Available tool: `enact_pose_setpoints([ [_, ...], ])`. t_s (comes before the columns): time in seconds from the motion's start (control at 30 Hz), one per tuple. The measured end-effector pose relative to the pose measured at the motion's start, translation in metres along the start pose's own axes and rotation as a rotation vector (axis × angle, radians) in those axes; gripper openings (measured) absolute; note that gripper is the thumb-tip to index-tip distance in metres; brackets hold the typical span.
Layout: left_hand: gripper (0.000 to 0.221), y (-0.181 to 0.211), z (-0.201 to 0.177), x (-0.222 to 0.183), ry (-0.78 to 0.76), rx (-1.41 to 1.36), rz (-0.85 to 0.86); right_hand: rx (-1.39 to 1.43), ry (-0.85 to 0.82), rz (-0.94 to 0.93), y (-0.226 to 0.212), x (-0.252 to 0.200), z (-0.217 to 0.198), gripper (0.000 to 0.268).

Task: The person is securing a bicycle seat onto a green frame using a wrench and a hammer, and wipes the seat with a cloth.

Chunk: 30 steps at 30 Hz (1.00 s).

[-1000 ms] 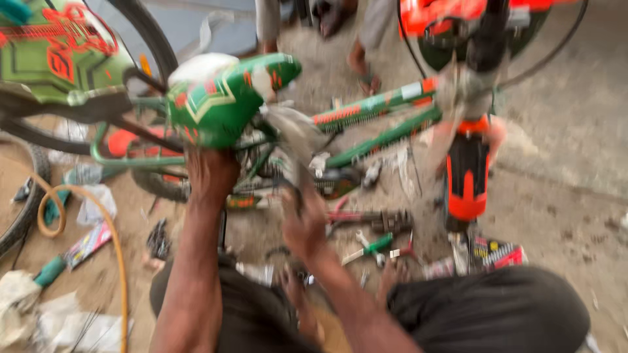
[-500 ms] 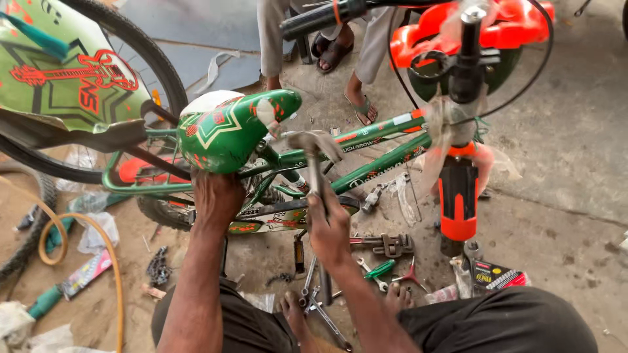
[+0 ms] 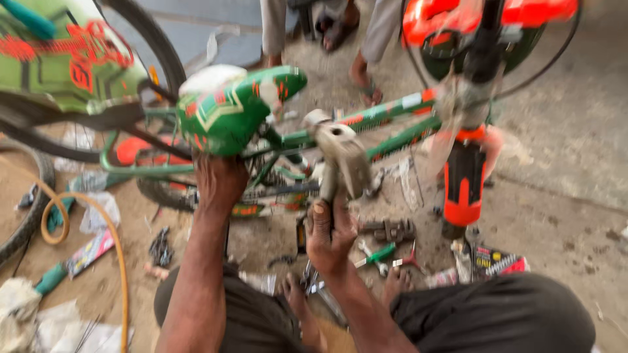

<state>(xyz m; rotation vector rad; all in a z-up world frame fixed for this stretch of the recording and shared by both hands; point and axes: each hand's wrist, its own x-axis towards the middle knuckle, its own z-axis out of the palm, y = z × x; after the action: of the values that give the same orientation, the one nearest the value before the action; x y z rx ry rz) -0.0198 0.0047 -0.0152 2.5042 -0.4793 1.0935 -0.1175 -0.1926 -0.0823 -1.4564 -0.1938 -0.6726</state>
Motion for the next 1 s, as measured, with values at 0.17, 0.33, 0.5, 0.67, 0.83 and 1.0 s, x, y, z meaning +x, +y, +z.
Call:
enact_pose_setpoints([
  [0.17, 0.029, 0.006, -0.003, 0.009, 0.026, 0.072, -0.016, -0.401, -0.286, 0.13, -0.022, 0.043, 0.008, 0.055],
  [0.33, 0.034, 0.001, 0.001, 0.004, 0.048, 0.041, 0.022, -0.174, -0.067, -0.01, -0.039, 0.029, -0.018, 0.044],
  [0.5, 0.024, 0.003, -0.001, 0.003, -0.01, 0.077, -0.011, -0.406, -0.163, -0.016, -0.028, 0.047, 0.005, 0.041],
  [0.67, 0.031, 0.004, -0.002, 0.005, -0.009, 0.019, -0.041, -0.414, -0.18, 0.102, -0.043, 0.048, -0.017, 0.049],
  [0.83, 0.017, 0.0, 0.002, 0.0, 0.002, 0.038, -0.019, -0.331, -0.147, -0.278, -0.005, 0.025, 0.007, 0.042],
  [1.0, 0.018, -0.001, -0.003, -0.007, 0.135, 0.036, 0.033, -0.26, -0.261, 0.296, 0.013, 0.031, -0.02, 0.047],
])
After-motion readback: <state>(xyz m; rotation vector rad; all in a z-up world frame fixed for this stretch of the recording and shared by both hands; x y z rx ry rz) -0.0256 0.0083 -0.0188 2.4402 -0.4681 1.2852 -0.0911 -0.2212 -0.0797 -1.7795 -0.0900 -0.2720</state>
